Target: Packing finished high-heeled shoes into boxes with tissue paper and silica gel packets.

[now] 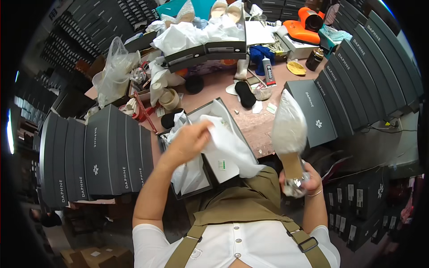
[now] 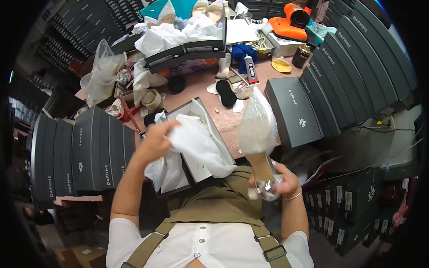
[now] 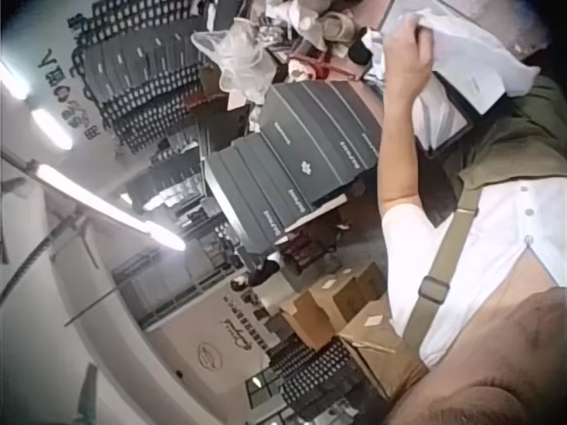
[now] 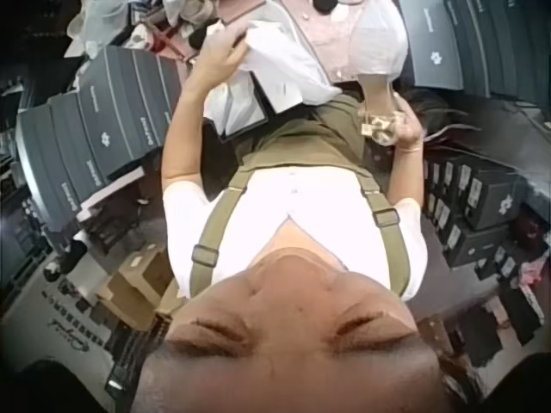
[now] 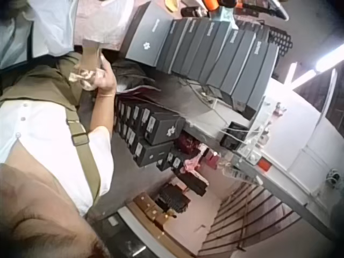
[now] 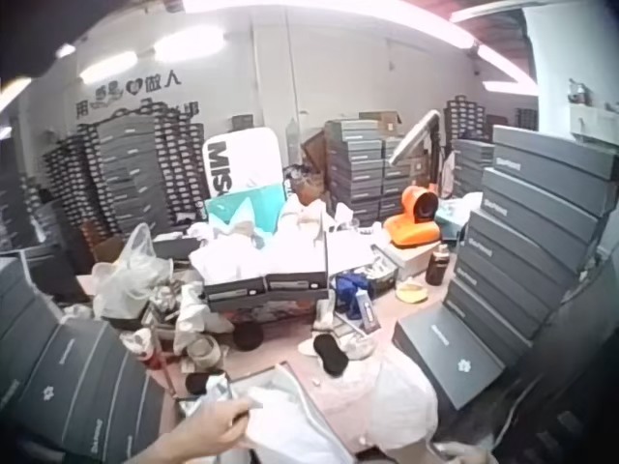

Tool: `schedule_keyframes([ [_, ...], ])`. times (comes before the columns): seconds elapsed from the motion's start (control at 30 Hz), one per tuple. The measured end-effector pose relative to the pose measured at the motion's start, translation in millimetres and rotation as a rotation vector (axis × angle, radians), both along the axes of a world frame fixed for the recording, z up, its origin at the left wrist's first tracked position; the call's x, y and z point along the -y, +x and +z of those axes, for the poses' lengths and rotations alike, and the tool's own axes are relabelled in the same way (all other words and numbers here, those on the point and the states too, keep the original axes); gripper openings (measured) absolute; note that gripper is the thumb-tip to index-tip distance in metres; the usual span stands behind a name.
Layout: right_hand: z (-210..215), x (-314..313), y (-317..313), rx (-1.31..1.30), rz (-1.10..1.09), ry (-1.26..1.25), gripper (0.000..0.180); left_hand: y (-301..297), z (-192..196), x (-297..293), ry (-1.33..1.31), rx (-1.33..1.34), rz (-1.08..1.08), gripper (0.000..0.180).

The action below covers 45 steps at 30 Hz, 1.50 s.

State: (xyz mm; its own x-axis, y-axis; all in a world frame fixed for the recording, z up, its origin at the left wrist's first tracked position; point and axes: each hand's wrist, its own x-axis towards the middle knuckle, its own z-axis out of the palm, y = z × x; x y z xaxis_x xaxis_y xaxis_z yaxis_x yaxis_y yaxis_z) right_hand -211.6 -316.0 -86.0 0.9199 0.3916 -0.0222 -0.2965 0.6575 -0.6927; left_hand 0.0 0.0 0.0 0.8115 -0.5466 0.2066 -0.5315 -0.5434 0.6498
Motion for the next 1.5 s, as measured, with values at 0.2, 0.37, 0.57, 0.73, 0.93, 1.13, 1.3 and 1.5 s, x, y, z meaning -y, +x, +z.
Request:
schedule_keyframes([
  [0.2, 23.0, -29.9, 70.2, 0.559, 0.586, -0.002, 0.091, 72.1, -24.6, 29.5, 0.342, 0.250, 0.240, 0.017],
  [0.37, 17.5, -66.5, 137.6, 0.377, 0.225, -0.803, 0.083, 164.7, -123.5, -24.4, 0.131, 0.113, 0.387, 0.036],
  [0.57, -51.9, -56.4, 178.9, -0.067, 0.238, -0.320, 0.066, -15.9, -99.1, -25.3, 0.026, 0.221, 0.289, 0.068],
  [0.73, -69.8, -66.2, 158.8, -0.119, 0.215, -0.032, 0.071, -28.8, -143.9, -22.3, -0.103, 0.471, 0.465, 0.051],
  [0.93, -68.5, -57.9, 95.6, -0.090, 0.103, 0.427, 0.074, -4.0, -92.7, 13.2, -0.457, 0.385, 0.394, 0.031],
  [1.13, -48.8, -38.6, 65.3, -0.021, 0.088, 0.425, 0.077, 6.0, -96.1, 49.9, -0.304, 0.358, 0.244, 0.020],
  [1.3, 4.5, -15.5, 35.9, -0.026, 0.355, 0.120, 0.094, 6.5, -88.2, 62.4, -0.476, -0.053, 0.282, 0.016],
  [1.5, 26.9, -24.6, 45.1, 0.045, 0.476, -0.280, 0.091, -17.5, -83.9, 10.1, -0.655, -0.103, 0.366, 0.021],
])
